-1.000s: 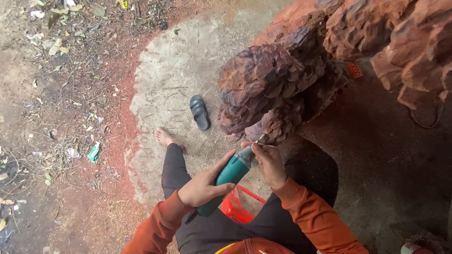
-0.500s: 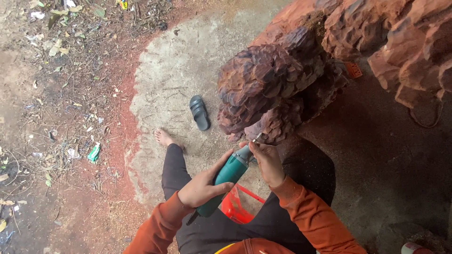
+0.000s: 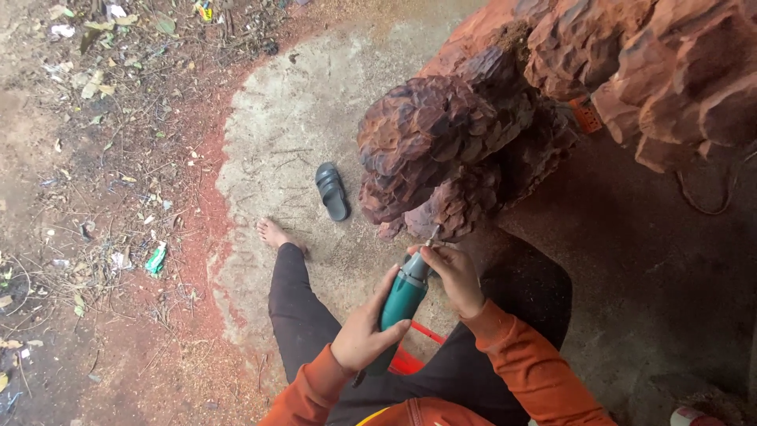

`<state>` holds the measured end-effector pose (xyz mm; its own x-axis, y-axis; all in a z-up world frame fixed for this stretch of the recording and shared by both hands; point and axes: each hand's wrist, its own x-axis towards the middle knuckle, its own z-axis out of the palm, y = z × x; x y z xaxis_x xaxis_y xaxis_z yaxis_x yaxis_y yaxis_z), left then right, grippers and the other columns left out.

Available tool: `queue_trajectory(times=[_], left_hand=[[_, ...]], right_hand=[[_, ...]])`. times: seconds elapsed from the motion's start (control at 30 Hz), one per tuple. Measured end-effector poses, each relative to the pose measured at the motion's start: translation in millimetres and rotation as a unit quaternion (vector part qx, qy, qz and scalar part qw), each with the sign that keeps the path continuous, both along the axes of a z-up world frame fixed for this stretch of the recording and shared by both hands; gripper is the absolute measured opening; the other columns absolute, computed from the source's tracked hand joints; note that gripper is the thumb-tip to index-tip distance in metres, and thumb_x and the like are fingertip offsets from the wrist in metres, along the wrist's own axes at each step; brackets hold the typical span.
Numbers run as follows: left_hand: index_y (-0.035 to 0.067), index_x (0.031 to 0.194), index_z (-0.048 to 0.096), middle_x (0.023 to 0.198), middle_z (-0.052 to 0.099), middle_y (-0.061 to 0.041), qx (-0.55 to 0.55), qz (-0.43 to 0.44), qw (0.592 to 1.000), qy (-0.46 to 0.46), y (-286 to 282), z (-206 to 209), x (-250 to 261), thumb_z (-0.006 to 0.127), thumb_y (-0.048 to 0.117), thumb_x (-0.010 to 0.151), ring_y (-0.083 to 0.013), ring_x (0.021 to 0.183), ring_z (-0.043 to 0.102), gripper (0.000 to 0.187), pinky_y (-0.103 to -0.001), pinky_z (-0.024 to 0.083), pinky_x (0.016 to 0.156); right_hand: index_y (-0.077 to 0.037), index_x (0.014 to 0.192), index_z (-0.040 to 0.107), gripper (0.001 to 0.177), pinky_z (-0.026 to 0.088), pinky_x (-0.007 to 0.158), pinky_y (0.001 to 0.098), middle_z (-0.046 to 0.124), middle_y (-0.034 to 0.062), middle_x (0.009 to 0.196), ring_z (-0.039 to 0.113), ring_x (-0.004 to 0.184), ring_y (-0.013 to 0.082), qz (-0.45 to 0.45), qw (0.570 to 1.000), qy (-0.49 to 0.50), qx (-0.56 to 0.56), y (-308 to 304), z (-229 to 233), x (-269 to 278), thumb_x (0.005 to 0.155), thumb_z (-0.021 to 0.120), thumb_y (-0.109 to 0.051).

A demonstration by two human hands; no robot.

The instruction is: Carving details into a large wooden sculpture using a handheld rotary power tool

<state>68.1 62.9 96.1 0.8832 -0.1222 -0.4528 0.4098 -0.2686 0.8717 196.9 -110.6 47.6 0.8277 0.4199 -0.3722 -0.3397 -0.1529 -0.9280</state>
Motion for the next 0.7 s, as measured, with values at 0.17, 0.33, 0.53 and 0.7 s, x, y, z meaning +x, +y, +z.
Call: queue_trajectory(times=[0.17,0.33,0.53,0.7], left_hand=[[0.034,0.163,0.009,0.139,0.065,-0.010,0.003,-0.018,1.000,-0.009,-1.3,-1.9,0.9,0.054,0.061,0.088,-0.0337,0.096,0.073,0.092,-0.043,0.052,0.077],[0.033,0.164,0.011,0.130,0.069,-0.011,0.033,0.030,0.999,-0.027,-13.3,-19.3,-12.4,0.056,0.059,0.088,-0.0319,0.093,0.073,0.092,-0.042,0.051,0.077],[0.021,0.163,0.014,0.155,0.047,-0.017,0.015,0.130,0.986,-0.104,-35.7,-28.7,-39.0,0.060,0.057,0.090,-0.0364,0.127,0.061,0.094,-0.046,0.050,0.095],[0.027,0.163,0.012,0.165,0.035,-0.012,-0.017,0.195,0.978,-0.076,-39.2,-12.1,-46.8,0.063,0.056,0.089,-0.0341,0.146,0.042,0.094,-0.052,0.040,0.109]], right_hand=[[-0.009,0.100,0.082,0.041,0.052,0.084,0.0359,0.077,0.0033,0.100,0.068,0.093,0.0176,-0.008,1.000,-0.017,0.017,-4.6,-10.2,-0.1,0.094,0.062,-0.044],[-0.004,0.098,0.082,0.042,0.053,0.084,0.0329,0.078,0.0068,0.102,0.070,0.093,0.0181,0.013,1.000,-0.015,0.005,4.1,-1.5,0.7,0.094,0.062,-0.040],[-0.010,0.096,0.082,0.035,0.052,0.067,0.0282,0.076,0.0017,0.088,0.069,0.078,0.0143,0.086,0.979,-0.184,0.009,13.6,15.6,-1.8,0.098,0.060,-0.038],[-0.011,0.100,0.081,0.033,0.053,0.061,0.0282,0.073,0.0002,0.078,0.067,0.068,0.0120,0.128,0.964,-0.232,0.027,33.2,51.7,0.8,0.097,0.062,-0.038]])
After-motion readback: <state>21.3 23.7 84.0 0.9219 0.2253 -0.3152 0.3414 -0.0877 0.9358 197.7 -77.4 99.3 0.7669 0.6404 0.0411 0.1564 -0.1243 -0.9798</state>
